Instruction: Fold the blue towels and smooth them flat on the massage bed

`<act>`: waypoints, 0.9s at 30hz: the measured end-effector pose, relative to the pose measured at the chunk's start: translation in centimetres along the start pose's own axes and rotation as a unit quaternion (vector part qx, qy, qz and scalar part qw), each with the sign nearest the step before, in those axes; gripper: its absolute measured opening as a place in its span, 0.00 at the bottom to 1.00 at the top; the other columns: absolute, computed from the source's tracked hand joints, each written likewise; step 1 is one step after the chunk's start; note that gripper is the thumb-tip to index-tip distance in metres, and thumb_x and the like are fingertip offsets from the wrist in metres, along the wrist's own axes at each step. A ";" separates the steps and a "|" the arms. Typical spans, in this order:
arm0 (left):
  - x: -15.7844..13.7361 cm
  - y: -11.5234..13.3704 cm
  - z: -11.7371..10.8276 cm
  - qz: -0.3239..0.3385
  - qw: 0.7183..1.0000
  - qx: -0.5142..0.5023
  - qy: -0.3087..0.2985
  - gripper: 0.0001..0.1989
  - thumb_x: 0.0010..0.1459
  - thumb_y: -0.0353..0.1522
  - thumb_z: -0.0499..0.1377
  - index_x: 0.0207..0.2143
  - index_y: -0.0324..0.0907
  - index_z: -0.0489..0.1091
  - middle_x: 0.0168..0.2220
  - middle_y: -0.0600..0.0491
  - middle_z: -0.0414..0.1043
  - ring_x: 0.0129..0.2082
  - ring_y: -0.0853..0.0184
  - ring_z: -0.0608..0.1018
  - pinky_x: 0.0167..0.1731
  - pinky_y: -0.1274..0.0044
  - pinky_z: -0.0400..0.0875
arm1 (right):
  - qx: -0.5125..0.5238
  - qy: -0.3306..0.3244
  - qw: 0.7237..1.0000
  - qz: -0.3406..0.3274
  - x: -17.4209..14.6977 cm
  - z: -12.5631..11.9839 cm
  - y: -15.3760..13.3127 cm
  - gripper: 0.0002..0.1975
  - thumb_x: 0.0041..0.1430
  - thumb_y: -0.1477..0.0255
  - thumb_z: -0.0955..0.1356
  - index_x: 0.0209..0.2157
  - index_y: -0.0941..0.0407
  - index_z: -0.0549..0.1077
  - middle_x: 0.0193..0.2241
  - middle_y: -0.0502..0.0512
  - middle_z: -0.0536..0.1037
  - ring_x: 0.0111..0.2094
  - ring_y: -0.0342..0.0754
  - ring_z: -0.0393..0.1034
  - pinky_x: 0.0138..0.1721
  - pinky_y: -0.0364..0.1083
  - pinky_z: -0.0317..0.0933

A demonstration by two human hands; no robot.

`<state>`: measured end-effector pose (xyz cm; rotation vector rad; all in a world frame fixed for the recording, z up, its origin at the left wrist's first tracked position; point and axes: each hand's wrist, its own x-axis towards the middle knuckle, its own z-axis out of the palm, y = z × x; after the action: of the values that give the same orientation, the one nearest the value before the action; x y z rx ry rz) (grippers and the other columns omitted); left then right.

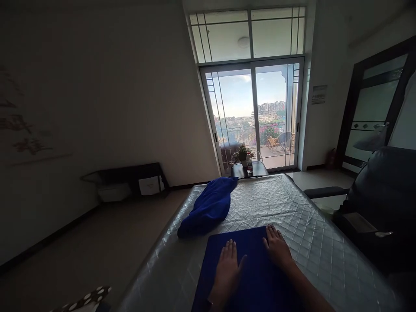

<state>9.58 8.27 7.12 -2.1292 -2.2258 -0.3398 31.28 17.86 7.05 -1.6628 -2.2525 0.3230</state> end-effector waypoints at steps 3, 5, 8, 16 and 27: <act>2.4 6.2 0.3 0.098 0.992 -0.084 -0.012 0.38 0.67 0.52 0.39 0.69 0.37 0.53 0.71 0.41 0.54 0.72 0.55 0.55 0.70 0.59 0.57 | -0.013 0.010 1.000 -0.015 -0.2 0.3 0.3 0.33 0.68 0.63 0.52 0.70 0.65 0.53 0.71 0.62 0.54 0.73 0.52 0.42 0.72 0.55 0.40; 4.0 9.7 0.5 0.135 0.982 -0.130 -0.018 0.37 0.68 0.50 0.37 0.70 0.37 0.51 0.71 0.41 0.53 0.72 0.56 0.54 0.70 0.59 0.56 | -0.029 0.016 0.999 -0.032 -0.3 0.6 0.6 0.32 0.67 0.68 0.53 0.69 0.63 0.54 0.71 0.62 0.54 0.73 0.52 0.43 0.71 0.55 0.42; 5.4 11.9 1.2 0.138 0.979 -0.149 -0.016 0.37 0.68 0.49 0.34 0.70 0.36 0.50 0.71 0.39 0.54 0.72 0.55 0.56 0.70 0.58 0.58 | -0.044 0.015 0.998 -0.041 -0.5 0.7 0.8 0.32 0.65 0.71 0.55 0.70 0.61 0.55 0.72 0.60 0.54 0.73 0.52 0.43 0.71 0.55 0.43; 4.1 0.1 1.2 0.016 1.000 0.001 0.010 0.33 0.69 0.46 0.37 0.69 0.39 0.55 0.70 0.43 0.58 0.71 0.55 0.59 0.69 0.60 0.59 | -0.005 -0.018 1.000 -0.005 -0.3 -0.7 -0.3 0.34 0.69 0.61 0.51 0.70 0.65 0.50 0.72 0.61 0.51 0.73 0.51 0.40 0.72 0.54 0.37; 0.9 -9.4 -1.9 -0.125 0.992 0.023 0.013 0.39 0.68 0.51 0.35 0.69 0.32 0.54 0.71 0.41 0.56 0.71 0.59 0.58 0.68 0.68 0.54 | -0.057 0.003 0.998 -0.006 -1.0 -1.3 -1.3 0.32 0.69 0.65 0.50 0.70 0.66 0.52 0.71 0.64 0.54 0.73 0.50 0.40 0.72 0.55 0.38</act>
<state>0.01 8.49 7.93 -1.8141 -2.4638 -0.3183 30.88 16.56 8.57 -1.7037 -2.3139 0.1884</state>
